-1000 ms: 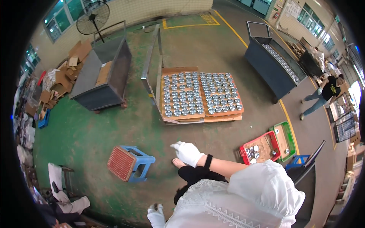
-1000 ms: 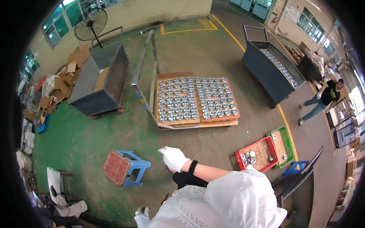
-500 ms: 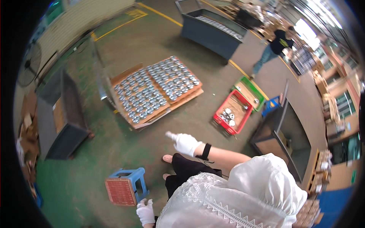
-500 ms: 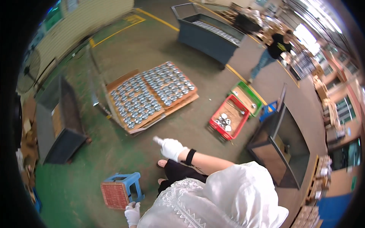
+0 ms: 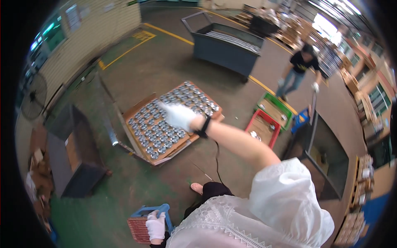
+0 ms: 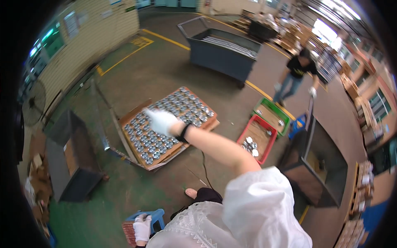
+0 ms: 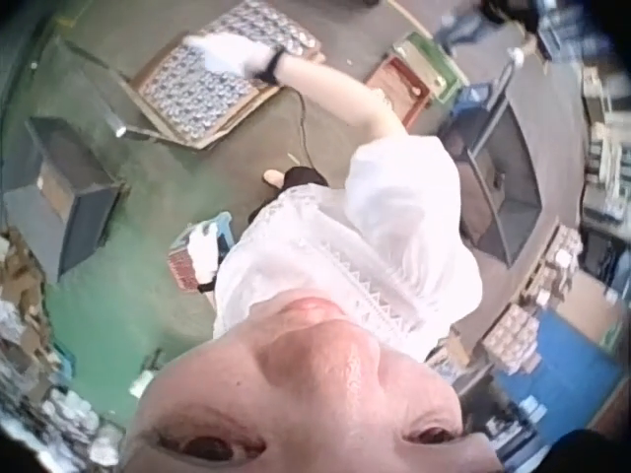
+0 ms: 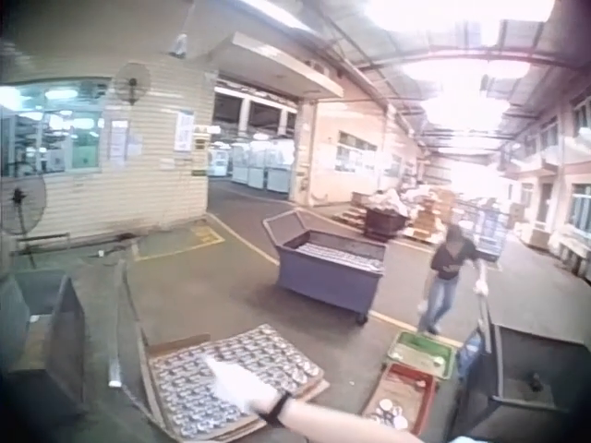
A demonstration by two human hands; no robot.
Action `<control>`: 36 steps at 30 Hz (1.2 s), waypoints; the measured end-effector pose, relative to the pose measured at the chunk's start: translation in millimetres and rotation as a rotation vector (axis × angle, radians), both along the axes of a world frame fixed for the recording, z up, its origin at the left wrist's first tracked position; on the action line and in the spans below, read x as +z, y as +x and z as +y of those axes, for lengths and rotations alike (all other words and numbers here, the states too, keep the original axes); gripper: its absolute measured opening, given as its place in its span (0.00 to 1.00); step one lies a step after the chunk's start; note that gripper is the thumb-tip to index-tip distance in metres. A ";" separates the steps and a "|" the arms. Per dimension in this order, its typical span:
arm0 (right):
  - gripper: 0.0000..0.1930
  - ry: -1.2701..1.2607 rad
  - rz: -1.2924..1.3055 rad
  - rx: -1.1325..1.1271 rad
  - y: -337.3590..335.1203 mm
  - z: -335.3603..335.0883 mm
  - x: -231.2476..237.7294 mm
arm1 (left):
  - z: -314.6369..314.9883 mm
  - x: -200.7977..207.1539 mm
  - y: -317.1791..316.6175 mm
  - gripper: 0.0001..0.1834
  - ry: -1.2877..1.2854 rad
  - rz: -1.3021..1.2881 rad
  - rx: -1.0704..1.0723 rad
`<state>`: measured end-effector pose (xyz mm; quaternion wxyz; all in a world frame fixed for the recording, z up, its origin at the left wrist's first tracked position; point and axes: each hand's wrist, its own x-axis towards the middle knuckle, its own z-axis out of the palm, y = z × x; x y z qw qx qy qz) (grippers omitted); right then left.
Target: Sorting and inspecting metal engine pistons and moving them from a bin to a workbench.
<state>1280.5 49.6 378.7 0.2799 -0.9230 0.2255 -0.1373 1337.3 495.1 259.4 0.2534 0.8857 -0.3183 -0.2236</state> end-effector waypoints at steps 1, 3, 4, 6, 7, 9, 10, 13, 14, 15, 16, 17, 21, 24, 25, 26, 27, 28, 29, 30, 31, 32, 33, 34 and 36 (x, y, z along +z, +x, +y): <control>0.27 0.077 0.132 0.051 -13.0 2.9 -42.7 | -0.6 -7.8 -6.6 0.19 0.009 0.068 0.046; 0.25 0.110 0.158 0.138 -42.1 8.9 -165.6 | -1.2 -3.8 -18.1 0.19 0.106 0.028 0.063; 0.22 0.012 0.383 0.249 -62.3 19.0 -191.1 | -3.9 2.4 -24.9 0.19 0.136 -0.001 0.117; 0.14 -0.227 0.685 0.612 -92.1 29.4 -231.1 | -3.9 8.0 -29.4 0.18 0.178 -0.074 0.219; 0.16 0.084 0.668 0.400 -105.4 36.6 -255.9 | 5.1 0.4 -33.2 0.19 0.114 -0.199 0.212; 0.20 0.278 0.825 0.428 -107.6 52.3 -268.1 | 15.5 7.8 -45.0 0.18 0.176 -0.218 0.340; 0.21 0.285 0.838 0.394 -104.9 64.3 -275.5 | 21.9 8.9 -54.6 0.18 0.214 -0.203 0.408; 0.22 0.278 0.895 0.432 -74.1 87.8 -272.7 | 27.4 14.1 -82.6 0.18 0.301 -0.168 0.550; 0.22 0.200 0.911 0.460 -64.7 93.4 -278.7 | 28.9 18.1 -90.6 0.18 0.332 -0.160 0.552; 0.22 0.123 0.920 0.488 -54.4 102.7 -281.8 | 32.3 14.3 -95.7 0.20 0.304 -0.171 0.573; 0.22 0.104 0.866 0.559 -39.5 111.5 -275.0 | 36.8 10.6 -104.5 0.20 0.304 -0.164 0.612; 0.22 0.100 0.799 0.591 -23.5 115.6 -268.2 | 36.1 9.8 -105.8 0.21 0.292 -0.162 0.637; 0.19 0.059 0.668 0.640 30.0 138.9 -267.6 | 37.2 17.9 -100.5 0.21 0.311 -0.115 0.770; 0.18 0.015 0.593 0.633 52.1 140.9 -266.7 | 39.2 23.3 -73.6 0.20 0.338 -0.110 0.750; 0.17 -0.005 0.555 0.612 56.4 140.5 -268.0 | 41.4 25.2 -65.0 0.20 0.342 -0.110 0.763; 0.17 -0.022 0.532 0.612 59.2 141.5 -269.6 | 43.3 24.0 -55.7 0.21 0.301 -0.112 0.774; 0.17 -0.027 0.530 0.616 59.3 144.3 -270.9 | 48.6 21.5 -48.2 0.22 0.260 -0.115 0.785; 0.17 -0.045 0.563 0.628 62.0 150.5 -266.3 | 58.4 11.4 -46.2 0.22 0.228 -0.123 0.790; 0.17 -0.067 0.589 0.641 70.8 155.3 -268.6 | 64.0 9.7 -36.4 0.22 0.225 -0.132 0.807; 0.17 -0.061 0.586 0.644 75.6 160.0 -269.6 | 68.8 8.5 -25.9 0.22 0.228 -0.088 0.806; 0.16 -0.053 0.584 0.655 81.0 164.4 -272.8 | 76.2 8.6 -14.9 0.22 0.234 -0.043 0.812; 0.16 -0.046 0.581 0.645 87.9 172.2 -276.8 | 87.0 7.4 -5.9 0.23 0.224 -0.045 0.813; 0.16 -0.051 0.577 0.680 101.4 180.6 -281.9 | 98.3 8.2 3.4 0.23 0.230 -0.045 0.847; 0.16 -0.042 0.577 0.670 112.7 192.0 -283.9 | 110.1 16.1 15.4 0.24 0.227 -0.012 0.854; 0.15 -0.032 0.569 0.664 145.6 228.9 -289.0 | 148.8 10.0 26.5 0.24 0.232 -0.007 0.903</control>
